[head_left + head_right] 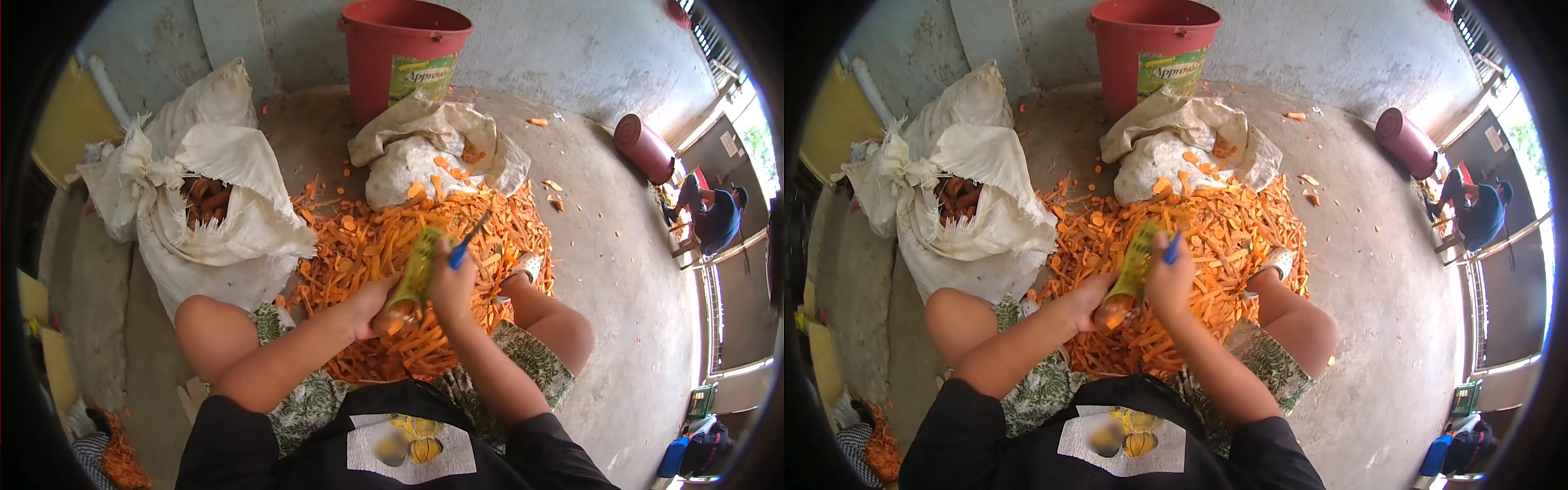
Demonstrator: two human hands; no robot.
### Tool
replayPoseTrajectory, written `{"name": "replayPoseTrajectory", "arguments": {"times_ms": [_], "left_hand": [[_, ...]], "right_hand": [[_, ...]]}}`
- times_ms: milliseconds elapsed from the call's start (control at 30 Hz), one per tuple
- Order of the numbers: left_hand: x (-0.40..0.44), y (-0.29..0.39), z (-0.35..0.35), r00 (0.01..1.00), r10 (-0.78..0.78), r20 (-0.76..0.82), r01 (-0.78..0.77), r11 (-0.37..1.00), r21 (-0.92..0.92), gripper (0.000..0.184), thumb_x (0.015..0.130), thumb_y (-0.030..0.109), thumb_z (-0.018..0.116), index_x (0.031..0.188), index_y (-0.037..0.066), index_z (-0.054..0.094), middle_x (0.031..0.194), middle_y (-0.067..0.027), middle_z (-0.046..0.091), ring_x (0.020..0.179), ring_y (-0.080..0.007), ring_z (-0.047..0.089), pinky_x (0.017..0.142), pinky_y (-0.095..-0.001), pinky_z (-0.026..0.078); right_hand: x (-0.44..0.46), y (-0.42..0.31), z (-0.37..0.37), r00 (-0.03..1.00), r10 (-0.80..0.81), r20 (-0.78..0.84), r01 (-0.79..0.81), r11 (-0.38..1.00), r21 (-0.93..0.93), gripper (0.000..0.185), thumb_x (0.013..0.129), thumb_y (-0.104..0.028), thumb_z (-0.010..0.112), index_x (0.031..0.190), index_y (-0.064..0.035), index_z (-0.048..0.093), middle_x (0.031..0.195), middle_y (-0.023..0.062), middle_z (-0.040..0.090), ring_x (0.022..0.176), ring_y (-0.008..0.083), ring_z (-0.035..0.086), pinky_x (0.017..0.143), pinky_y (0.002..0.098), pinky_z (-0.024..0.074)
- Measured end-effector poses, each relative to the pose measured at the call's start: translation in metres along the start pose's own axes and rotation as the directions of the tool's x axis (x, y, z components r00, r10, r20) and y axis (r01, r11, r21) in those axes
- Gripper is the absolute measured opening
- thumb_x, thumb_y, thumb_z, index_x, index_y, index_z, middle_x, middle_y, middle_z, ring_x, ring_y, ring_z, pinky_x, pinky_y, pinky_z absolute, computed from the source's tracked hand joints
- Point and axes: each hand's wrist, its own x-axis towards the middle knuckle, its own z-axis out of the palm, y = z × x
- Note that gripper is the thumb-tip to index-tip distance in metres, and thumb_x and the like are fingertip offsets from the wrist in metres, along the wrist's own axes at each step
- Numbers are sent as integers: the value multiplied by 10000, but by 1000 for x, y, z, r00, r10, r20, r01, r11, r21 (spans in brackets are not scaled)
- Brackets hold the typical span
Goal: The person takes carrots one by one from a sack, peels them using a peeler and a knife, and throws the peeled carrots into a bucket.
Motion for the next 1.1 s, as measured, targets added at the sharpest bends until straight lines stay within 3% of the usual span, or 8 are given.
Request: {"name": "replayPoseTrajectory", "arguments": {"times_ms": [267, 333, 400, 467, 600, 633, 800, 1100], "left_hand": [[2, -12, -7, 999, 45, -9, -43, 984, 174, 333, 926, 311, 304, 975, 40, 491, 873, -72, 537, 735, -173, 546, 601, -315, 492], [-11, -16, 3, 990, -141, -27, 143, 965, 218, 392, 924, 365, 294, 1022, 34, 481, 905, -73, 510, 799, -166, 522, 643, -317, 490], [-18, -14, 11, 991, -136, -21, 135, 940, 313, 467, 907, 430, 303, 1087, 24, 445, 901, -76, 514, 794, -162, 524, 624, -315, 491], [-18, -9, 14, 992, -115, -53, 125, 952, 278, 490, 895, 442, 338, 1132, 20, 417, 902, -80, 518, 781, -159, 533, 612, -315, 494], [2, -7, -17, 996, -63, 56, 63, 998, 6, 444, 887, 439, 364, 1070, 48, 465, 889, -84, 533, 745, -184, 571, 605, -301, 508], [-15, 1, 12, 987, -8, -160, 30, 990, 137, 387, 896, 397, 361, 1046, 60, 475, 878, -92, 553, 733, -206, 590, 583, -317, 515], [10, -7, -11, 995, 100, 28, -99, 994, -35, 341, 907, 324, 337, 1018, 37, 484, 845, -111, 583, 680, -217, 604, 529, -340, 516], [-5, -8, -2, 998, -61, -25, 63, 994, 89, 391, 920, 363, 276, 929, 32, 482, 756, -87, 542, 596, -190, 559, 490, -329, 487]], "right_hand": [[39, 42, -6, 879, -430, -205, 374, 889, -264, 252, 864, -220, 489, 788, 12, 553, 525, 97, 481, 459, 181, 432, 457, 327, 349], [76, 41, -40, 922, -226, -313, 109, 931, -349, 271, 867, -232, 473, 795, 11, 569, 545, 101, 496, 484, 182, 460, 468, 325, 354], [109, 59, -65, 761, -449, -468, 184, 842, -508, 292, 879, -237, 446, 806, 10, 583, 556, 78, 508, 484, 153, 458, 467, 308, 356], [112, 62, -72, 821, -299, -487, 173, 942, -287, 293, 880, -238, 444, 812, 10, 584, 556, 63, 504, 481, 139, 449, 467, 298, 357], [47, 14, -34, 982, -72, -177, 99, 984, 145, 292, 884, -262, 454, 661, -74, 452, 522, -37, 406, 431, 59, 344, 402, 225, 268], [26, 3, -22, 987, -101, -125, 112, 990, 90, 274, 886, -261, 453, 678, -82, 459, 522, -39, 407, 431, 54, 349, 398, 222, 265], [-13, 15, 7, 990, -88, 110, 97, 992, -79, 305, 887, -252, 470, 708, -5, 491, 520, 11, 431, 485, 84, 378, 452, 260, 332], [20, 16, -5, 975, -194, -104, 161, 951, -265, 257, 870, -224, 482, 746, -2, 521, 531, 96, 480, 460, 196, 428, 463, 335, 357]]}}
